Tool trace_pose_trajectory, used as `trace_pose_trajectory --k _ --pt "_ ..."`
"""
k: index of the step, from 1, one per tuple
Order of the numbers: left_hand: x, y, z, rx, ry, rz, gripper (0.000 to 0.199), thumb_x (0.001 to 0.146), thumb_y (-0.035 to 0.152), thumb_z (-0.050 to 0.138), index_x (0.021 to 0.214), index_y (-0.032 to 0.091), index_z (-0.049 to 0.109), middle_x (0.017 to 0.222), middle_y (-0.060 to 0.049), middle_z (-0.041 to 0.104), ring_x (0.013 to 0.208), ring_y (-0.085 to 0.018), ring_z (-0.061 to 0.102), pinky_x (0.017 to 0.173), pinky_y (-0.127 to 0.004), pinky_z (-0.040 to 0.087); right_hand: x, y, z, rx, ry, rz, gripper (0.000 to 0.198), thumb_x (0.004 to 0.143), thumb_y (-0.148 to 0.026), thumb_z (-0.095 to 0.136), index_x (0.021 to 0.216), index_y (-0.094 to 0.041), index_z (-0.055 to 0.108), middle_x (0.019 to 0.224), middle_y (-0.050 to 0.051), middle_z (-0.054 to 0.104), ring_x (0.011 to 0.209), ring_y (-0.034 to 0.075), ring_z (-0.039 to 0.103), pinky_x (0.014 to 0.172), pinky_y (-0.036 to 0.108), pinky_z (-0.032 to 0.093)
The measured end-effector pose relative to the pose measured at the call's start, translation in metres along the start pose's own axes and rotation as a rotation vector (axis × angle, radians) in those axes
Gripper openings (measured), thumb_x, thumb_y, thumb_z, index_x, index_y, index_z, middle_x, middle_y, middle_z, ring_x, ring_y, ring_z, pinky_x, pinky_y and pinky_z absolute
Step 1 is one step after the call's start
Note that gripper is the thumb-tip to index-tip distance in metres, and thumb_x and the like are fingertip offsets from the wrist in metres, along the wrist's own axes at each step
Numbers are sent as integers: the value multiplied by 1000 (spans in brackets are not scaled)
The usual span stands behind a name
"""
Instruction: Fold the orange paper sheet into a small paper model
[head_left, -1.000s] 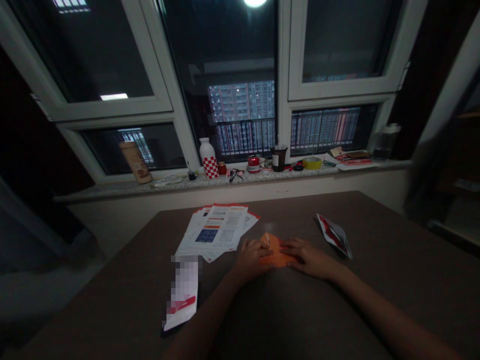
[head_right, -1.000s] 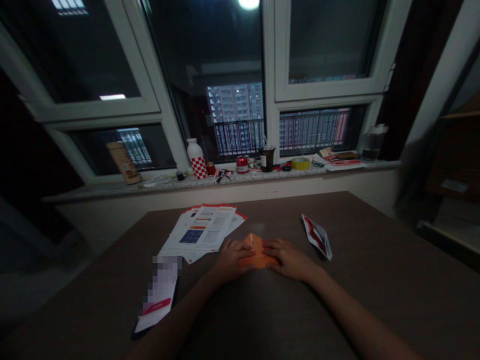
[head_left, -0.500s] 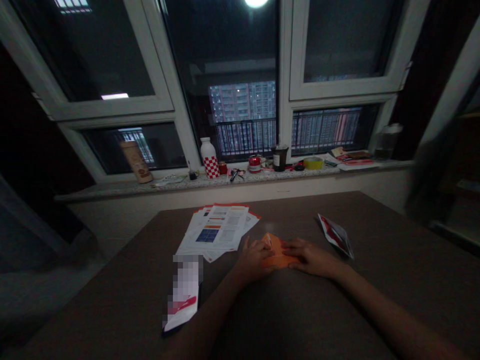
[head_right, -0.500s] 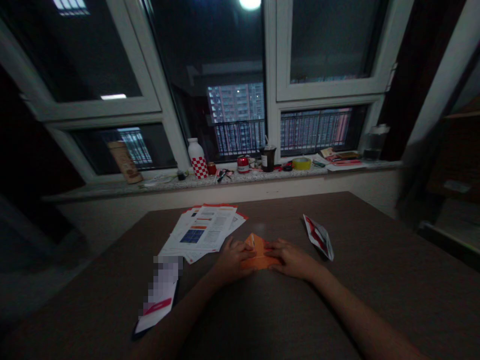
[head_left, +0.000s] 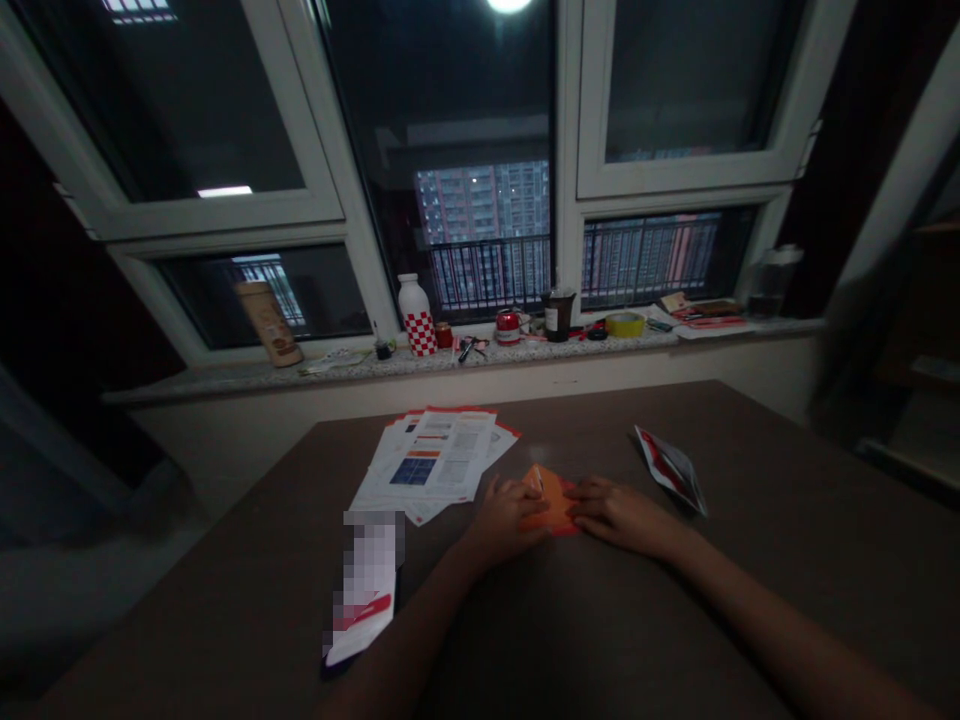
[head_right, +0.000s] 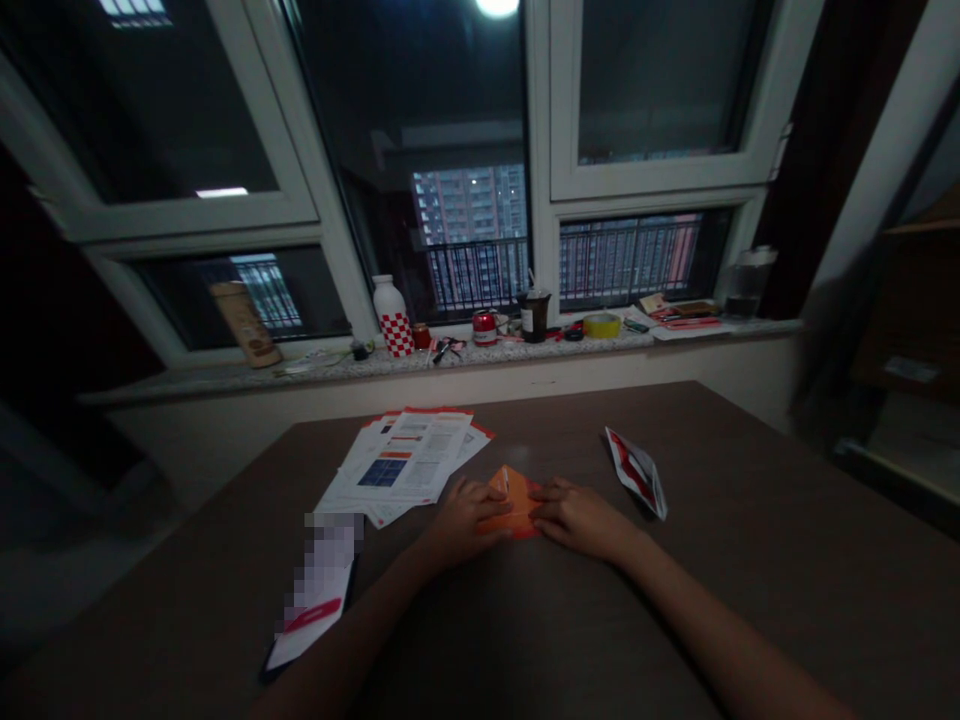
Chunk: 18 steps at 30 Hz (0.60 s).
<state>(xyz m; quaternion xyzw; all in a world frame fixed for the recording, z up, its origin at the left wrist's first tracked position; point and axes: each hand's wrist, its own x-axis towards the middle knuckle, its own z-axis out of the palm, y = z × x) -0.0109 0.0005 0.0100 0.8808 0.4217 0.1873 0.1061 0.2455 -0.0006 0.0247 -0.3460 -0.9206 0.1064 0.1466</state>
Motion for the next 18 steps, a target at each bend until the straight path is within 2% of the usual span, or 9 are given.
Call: trace_pose_trajectory --k 6,10,12,15,18 --pt "1 2 0 0 6 -32 27 92 43 55 109 30 71 123 -1 65 118 -23 53 114 -51 18 3 -1 3 -32 40 16 37 100 -40 38 111 -24 70 126 6 64 116 23 56 102 39 41" --pt "2 4 1 25 15 -19 24 94 38 53 108 31 70 120 -1 67 117 -22 54 114 -51 20 2 2 5 -34 36 8 40 95 -50 47 120 -25 65 125 7 63 115 24 56 99 38 42" --pt "2 4 1 30 10 -12 25 95 38 51 108 30 70 120 -1 67 117 -22 54 113 -51 20 2 3 6 -46 52 21 38 96 -48 46 119 -26 66 123 7 63 113 24 56 97 37 43" --pt "1 5 0 17 4 -8 26 95 41 51 109 31 70 121 0 67 118 -21 54 114 -52 17 3 4 8 -37 73 32 35 98 -44 43 110 -26 70 115 6 64 107 22 57 95 35 43" --pt "0 5 -4 -12 -12 -11 31 89 50 58 111 32 69 125 -1 66 120 -24 54 116 -54 9 5 4 10 7 98 65 35 98 -44 43 103 -25 72 106 6 64 101 21 58 91 32 44"
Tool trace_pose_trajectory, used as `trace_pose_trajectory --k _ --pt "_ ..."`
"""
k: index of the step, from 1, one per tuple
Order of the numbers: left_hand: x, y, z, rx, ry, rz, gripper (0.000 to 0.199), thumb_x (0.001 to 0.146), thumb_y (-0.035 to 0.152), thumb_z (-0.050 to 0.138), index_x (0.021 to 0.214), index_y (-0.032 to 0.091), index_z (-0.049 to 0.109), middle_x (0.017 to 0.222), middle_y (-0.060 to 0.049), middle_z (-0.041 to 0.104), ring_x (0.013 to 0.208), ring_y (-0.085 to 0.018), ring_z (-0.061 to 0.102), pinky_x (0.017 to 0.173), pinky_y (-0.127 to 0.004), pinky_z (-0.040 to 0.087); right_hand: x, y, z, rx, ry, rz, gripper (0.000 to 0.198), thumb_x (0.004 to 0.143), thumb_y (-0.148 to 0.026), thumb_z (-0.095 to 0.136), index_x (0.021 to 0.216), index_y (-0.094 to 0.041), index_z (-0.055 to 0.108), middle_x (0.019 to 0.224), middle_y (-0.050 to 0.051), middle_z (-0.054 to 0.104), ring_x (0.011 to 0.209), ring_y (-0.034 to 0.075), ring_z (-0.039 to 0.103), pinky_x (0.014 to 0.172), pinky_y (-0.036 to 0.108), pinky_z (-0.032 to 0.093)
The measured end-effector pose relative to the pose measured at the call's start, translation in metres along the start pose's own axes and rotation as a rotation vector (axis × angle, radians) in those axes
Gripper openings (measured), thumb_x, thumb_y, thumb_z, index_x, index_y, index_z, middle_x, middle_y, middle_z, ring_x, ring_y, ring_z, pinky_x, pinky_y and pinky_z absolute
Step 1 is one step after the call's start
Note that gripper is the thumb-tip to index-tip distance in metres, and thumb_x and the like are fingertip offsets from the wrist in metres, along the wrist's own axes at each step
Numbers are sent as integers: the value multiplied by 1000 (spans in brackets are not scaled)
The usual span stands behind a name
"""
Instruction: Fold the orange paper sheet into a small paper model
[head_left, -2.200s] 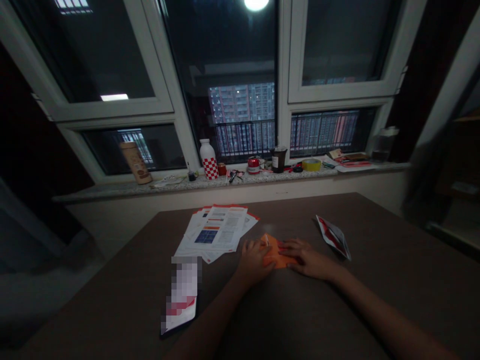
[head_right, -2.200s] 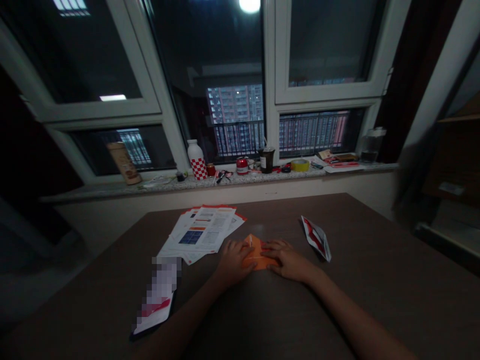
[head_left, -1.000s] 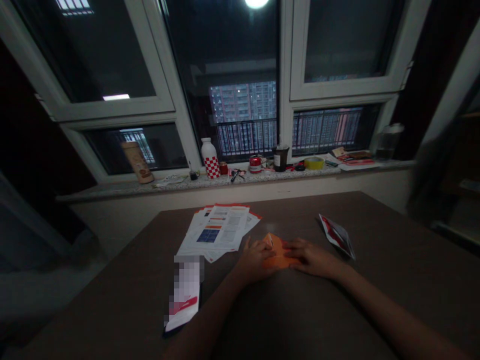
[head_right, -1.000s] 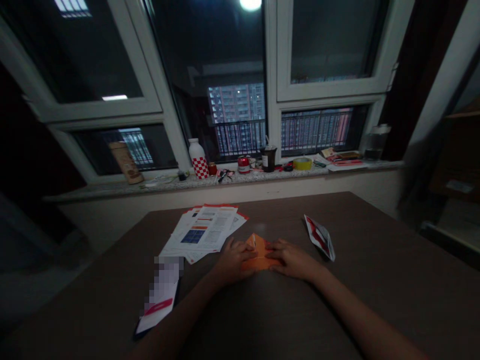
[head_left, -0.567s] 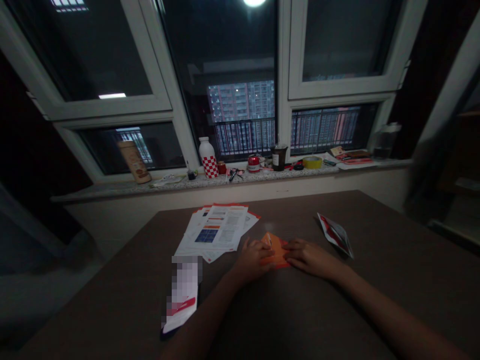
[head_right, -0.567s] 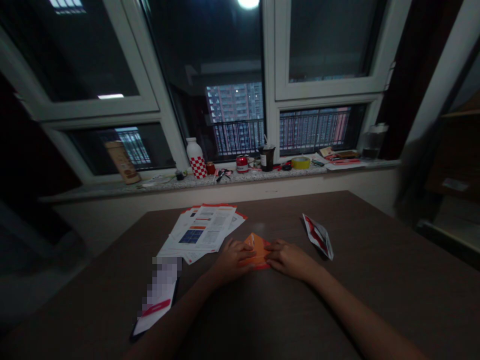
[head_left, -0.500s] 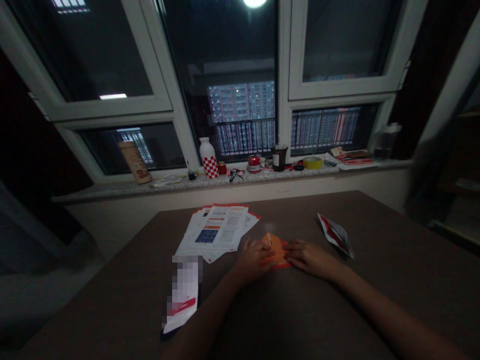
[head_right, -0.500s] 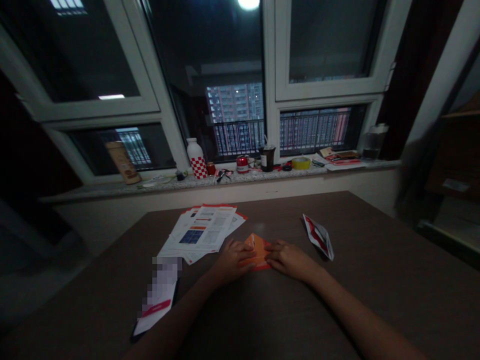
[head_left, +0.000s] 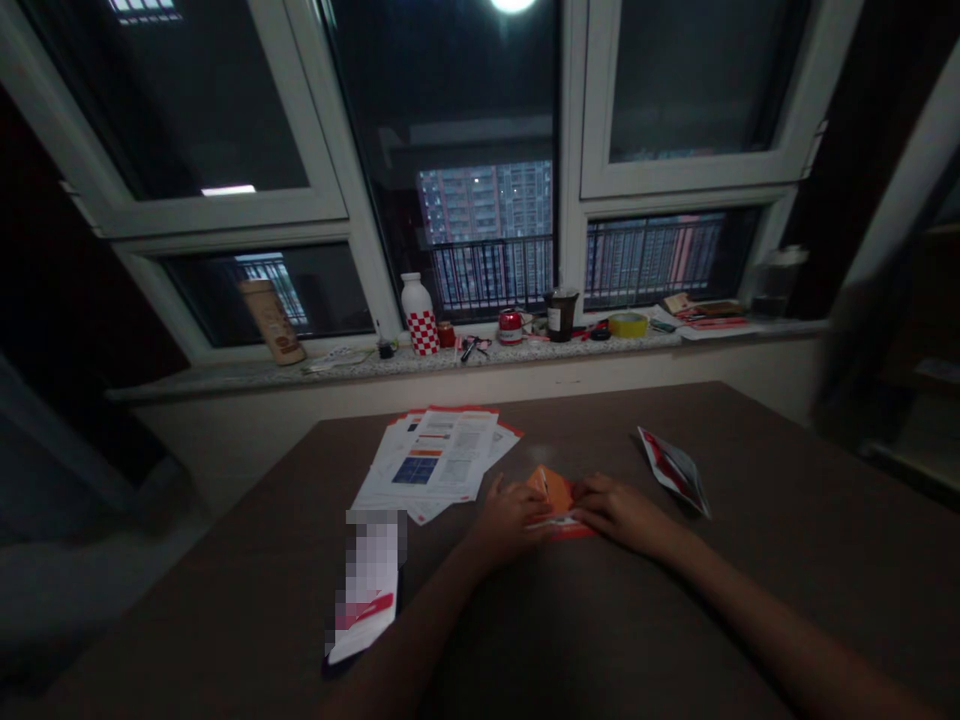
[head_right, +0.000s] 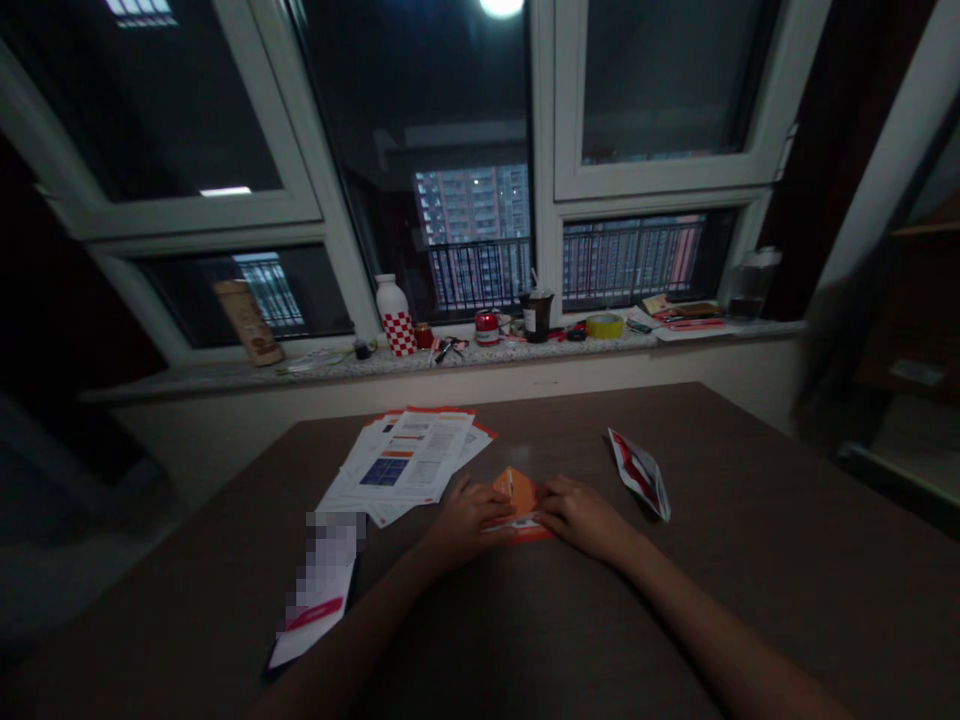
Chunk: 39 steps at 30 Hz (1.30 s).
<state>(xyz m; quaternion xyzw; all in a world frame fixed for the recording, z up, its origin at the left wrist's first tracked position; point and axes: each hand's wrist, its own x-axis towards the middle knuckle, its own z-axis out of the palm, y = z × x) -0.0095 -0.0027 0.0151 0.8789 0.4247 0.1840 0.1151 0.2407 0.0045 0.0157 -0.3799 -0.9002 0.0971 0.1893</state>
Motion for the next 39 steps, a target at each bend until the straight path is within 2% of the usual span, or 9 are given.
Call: trace_pose_trajectory --k 3,6,11,16,21,26,34,39 --pt "0 -1 -4 -40 -2 -8 29 88 48 59 110 32 69 123 0 67 118 -24 56 116 -54 -4 2 2 1 52 5 48 33 97 -42 45 98 -23 73 101 6 65 95 20 60 86 29 45" --pt "1 -4 -6 -73 9 -20 24 93 42 54 108 32 70 118 2 70 115 -21 59 116 -51 -9 3 6 2 124 17 89 31 97 -40 47 96 -22 72 98 6 66 92 19 61 84 28 45" --pt "4 -10 -6 -98 43 -75 25 89 44 59 105 30 70 120 0 69 116 -22 58 118 -50 0 3 10 3 209 58 189 29 93 -41 51 98 -21 71 97 6 69 89 20 64 82 28 45" --pt "7 -15 -4 -81 13 -102 24 88 43 61 100 27 74 123 -1 67 118 -23 57 117 -47 15 2 11 0 216 39 239 35 90 -49 53 90 -20 72 93 6 70 84 21 65 74 27 45" --pt "11 -14 0 -39 85 -142 19 85 38 67 97 24 72 120 -3 65 113 -22 58 112 -46 26 6 11 4 181 38 307 37 90 -48 49 95 -19 72 100 9 71 89 23 66 79 29 46" --pt "14 -14 3 -14 129 -126 13 84 34 68 91 23 70 121 -3 62 115 -22 56 112 -47 25 11 7 12 73 79 371 30 90 -43 51 98 -21 70 97 7 73 90 23 67 78 29 44" --pt "17 -12 6 7 127 -152 12 81 33 71 87 23 69 121 -2 60 116 -22 55 112 -46 26 17 1 12 -43 43 473 20 86 -37 59 98 -24 68 96 6 74 93 24 67 82 32 40" --pt "17 -8 3 -11 96 -166 25 83 30 67 108 30 67 125 1 59 117 -21 55 114 -49 21 18 0 11 -81 16 474 22 87 -39 59 102 -24 64 99 6 73 97 26 66 86 35 37"
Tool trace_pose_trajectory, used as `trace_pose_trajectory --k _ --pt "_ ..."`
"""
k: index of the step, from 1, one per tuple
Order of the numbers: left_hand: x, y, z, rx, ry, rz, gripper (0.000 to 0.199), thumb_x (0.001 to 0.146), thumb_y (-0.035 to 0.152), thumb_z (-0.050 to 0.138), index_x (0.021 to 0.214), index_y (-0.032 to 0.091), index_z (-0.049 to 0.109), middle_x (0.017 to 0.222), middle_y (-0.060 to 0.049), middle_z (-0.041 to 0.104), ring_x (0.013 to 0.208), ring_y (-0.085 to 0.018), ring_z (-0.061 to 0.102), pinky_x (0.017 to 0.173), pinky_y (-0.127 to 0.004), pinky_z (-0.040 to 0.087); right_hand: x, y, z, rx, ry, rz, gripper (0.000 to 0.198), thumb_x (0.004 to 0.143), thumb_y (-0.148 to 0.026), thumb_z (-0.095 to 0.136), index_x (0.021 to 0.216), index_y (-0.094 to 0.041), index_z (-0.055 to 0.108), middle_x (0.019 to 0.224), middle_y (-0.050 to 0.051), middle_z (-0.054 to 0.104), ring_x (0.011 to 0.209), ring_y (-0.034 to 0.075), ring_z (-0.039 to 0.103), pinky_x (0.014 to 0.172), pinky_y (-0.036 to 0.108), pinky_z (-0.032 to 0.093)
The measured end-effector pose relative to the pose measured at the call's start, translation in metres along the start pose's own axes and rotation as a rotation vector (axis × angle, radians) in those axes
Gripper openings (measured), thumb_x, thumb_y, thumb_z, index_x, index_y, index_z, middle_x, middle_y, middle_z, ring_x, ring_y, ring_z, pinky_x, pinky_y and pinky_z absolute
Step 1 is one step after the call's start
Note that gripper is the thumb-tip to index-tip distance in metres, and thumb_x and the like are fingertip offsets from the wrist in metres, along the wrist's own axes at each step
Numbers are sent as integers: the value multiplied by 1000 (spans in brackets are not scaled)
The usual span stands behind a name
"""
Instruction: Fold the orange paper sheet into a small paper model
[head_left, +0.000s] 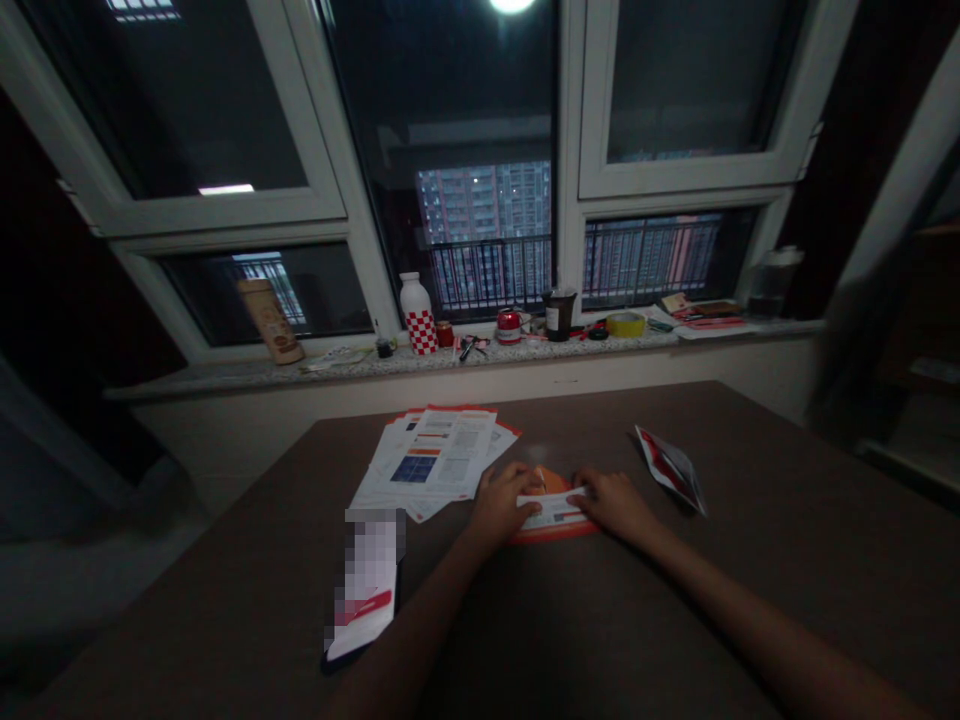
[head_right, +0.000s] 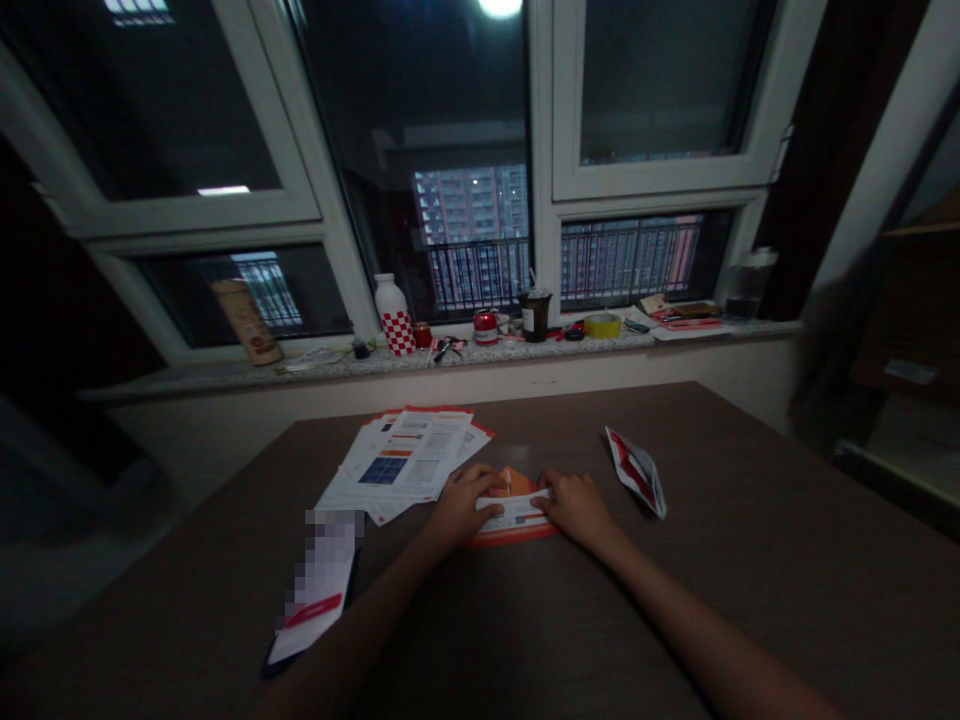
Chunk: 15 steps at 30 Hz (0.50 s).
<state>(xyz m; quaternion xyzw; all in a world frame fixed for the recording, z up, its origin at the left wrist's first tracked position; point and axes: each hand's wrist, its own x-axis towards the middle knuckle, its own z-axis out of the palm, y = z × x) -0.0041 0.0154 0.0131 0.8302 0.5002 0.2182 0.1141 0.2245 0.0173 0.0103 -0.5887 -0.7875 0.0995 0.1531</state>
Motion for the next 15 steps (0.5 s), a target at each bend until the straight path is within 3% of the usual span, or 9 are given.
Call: trace_pose_trajectory --k 3,9,15 --pt "-1 1 -1 7 -51 31 22 88 29 62 107 37 69 133 3 56 122 -21 51 114 -54 15 -2 -1 0 -24 23 -32 21 89 -38 58 104 -24 62 104 6 71 99 25 64 87 35 36" --pt "-3 0 2 47 -53 41 16 90 37 58 98 34 72 135 3 56 120 -22 52 114 -60 6 -6 -3 1 -93 57 -130 22 94 -38 49 108 -26 61 111 8 63 100 24 60 86 35 37" --pt "-3 5 2 79 -11 7 11 87 43 65 91 35 71 131 6 60 122 -26 49 105 -73 -10 -8 -5 4 -67 75 -113 38 89 -58 52 108 -26 62 108 8 61 99 25 60 88 39 37"
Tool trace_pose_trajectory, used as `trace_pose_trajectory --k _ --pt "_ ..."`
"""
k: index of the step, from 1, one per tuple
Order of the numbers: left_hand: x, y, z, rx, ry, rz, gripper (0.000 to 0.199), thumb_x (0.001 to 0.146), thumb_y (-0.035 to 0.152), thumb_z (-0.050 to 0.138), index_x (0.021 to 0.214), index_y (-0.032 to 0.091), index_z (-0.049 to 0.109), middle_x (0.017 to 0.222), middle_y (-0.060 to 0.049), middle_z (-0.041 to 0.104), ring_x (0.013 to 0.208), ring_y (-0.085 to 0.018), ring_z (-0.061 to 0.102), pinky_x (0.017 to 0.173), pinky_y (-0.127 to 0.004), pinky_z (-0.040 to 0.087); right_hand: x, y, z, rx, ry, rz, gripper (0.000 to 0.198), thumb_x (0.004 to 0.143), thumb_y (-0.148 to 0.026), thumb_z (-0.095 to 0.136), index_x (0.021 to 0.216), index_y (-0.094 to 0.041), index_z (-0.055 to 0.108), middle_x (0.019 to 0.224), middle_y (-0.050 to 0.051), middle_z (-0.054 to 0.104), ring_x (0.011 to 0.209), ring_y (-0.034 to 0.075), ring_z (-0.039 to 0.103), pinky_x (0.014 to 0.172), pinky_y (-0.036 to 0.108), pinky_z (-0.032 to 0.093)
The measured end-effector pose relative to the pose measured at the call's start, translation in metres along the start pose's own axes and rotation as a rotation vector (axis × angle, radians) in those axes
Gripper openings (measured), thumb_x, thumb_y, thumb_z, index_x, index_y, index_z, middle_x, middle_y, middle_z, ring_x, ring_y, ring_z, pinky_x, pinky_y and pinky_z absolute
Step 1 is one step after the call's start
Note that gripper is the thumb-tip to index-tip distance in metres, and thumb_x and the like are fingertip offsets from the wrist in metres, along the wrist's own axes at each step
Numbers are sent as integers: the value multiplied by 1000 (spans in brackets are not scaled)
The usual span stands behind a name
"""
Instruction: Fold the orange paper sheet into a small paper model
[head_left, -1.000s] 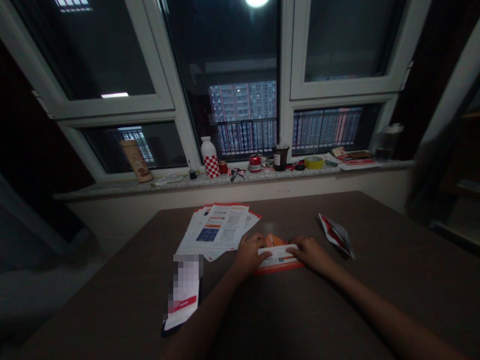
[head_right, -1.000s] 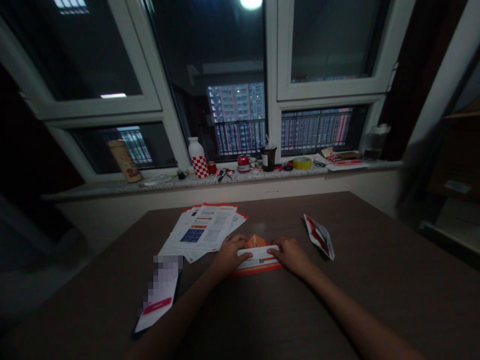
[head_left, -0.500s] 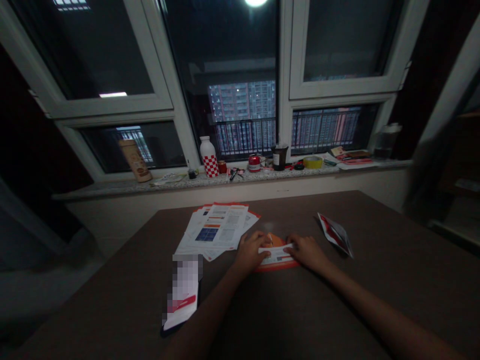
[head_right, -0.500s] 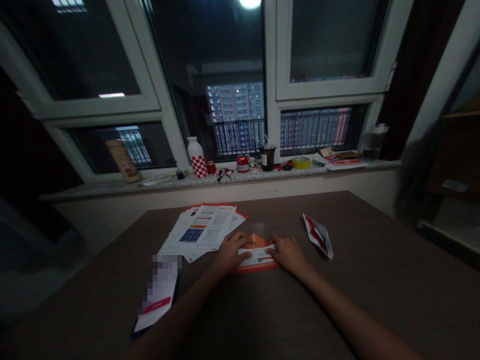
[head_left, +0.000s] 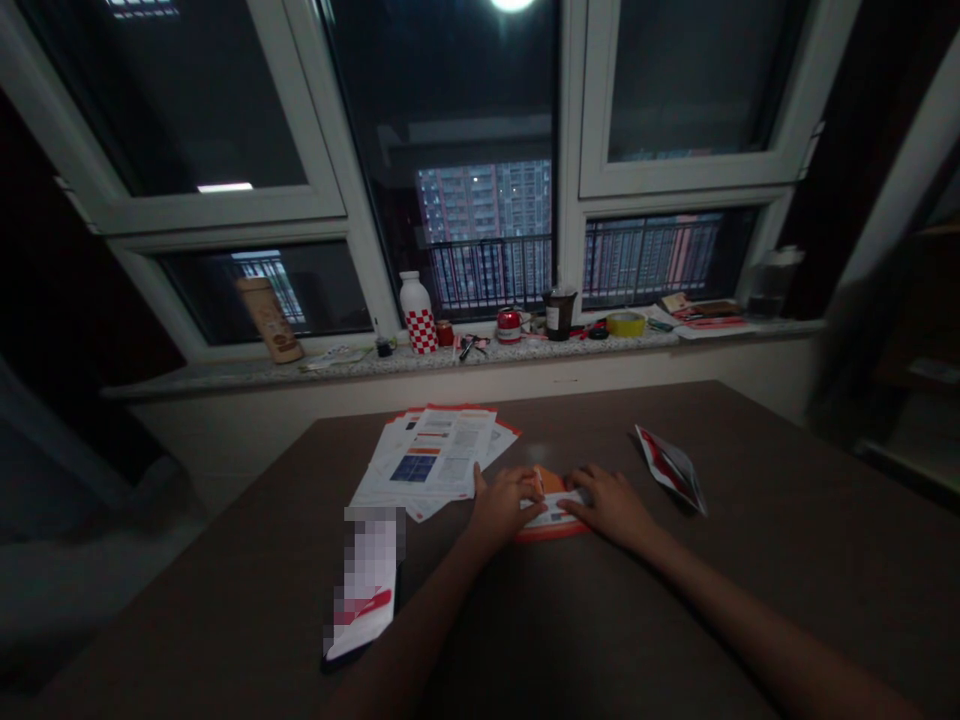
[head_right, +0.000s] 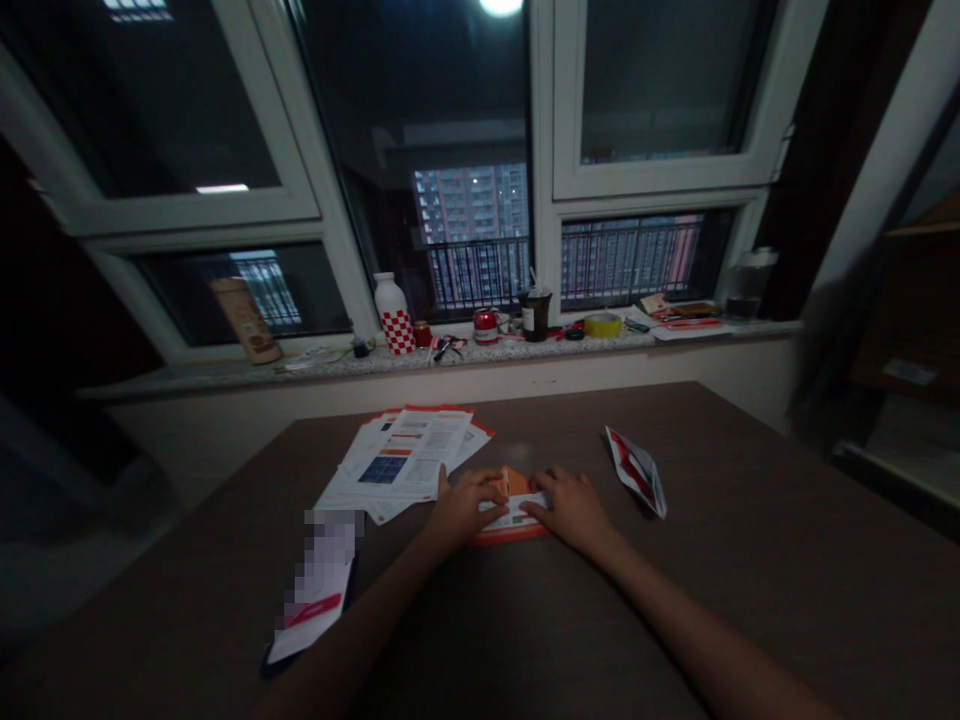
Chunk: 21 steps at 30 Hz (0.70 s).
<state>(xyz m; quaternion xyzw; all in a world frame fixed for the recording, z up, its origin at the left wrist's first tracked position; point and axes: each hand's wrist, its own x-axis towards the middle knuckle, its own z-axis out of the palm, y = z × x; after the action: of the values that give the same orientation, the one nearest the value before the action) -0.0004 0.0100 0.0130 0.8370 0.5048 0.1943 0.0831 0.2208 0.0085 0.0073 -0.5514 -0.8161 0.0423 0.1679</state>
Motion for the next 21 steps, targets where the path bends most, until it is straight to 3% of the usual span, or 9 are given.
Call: trace_pose_trajectory --k 5,21 --pt "0 4 -2 58 12 -32 11 83 44 68 91 37 71 131 7 60 123 -29 47 101 -75 -17 1 -5 3 -16 20 64 46 83 -67 53 105 -28 62 105 8 61 104 28 57 88 41 36" --pt "0 -1 4 26 7 -89 15 79 45 73 92 39 69 134 8 58 128 -33 41 94 -80 -19 4 -8 4 5 4 136 43 78 -66 60 99 -28 61 102 7 62 105 30 55 87 46 34"
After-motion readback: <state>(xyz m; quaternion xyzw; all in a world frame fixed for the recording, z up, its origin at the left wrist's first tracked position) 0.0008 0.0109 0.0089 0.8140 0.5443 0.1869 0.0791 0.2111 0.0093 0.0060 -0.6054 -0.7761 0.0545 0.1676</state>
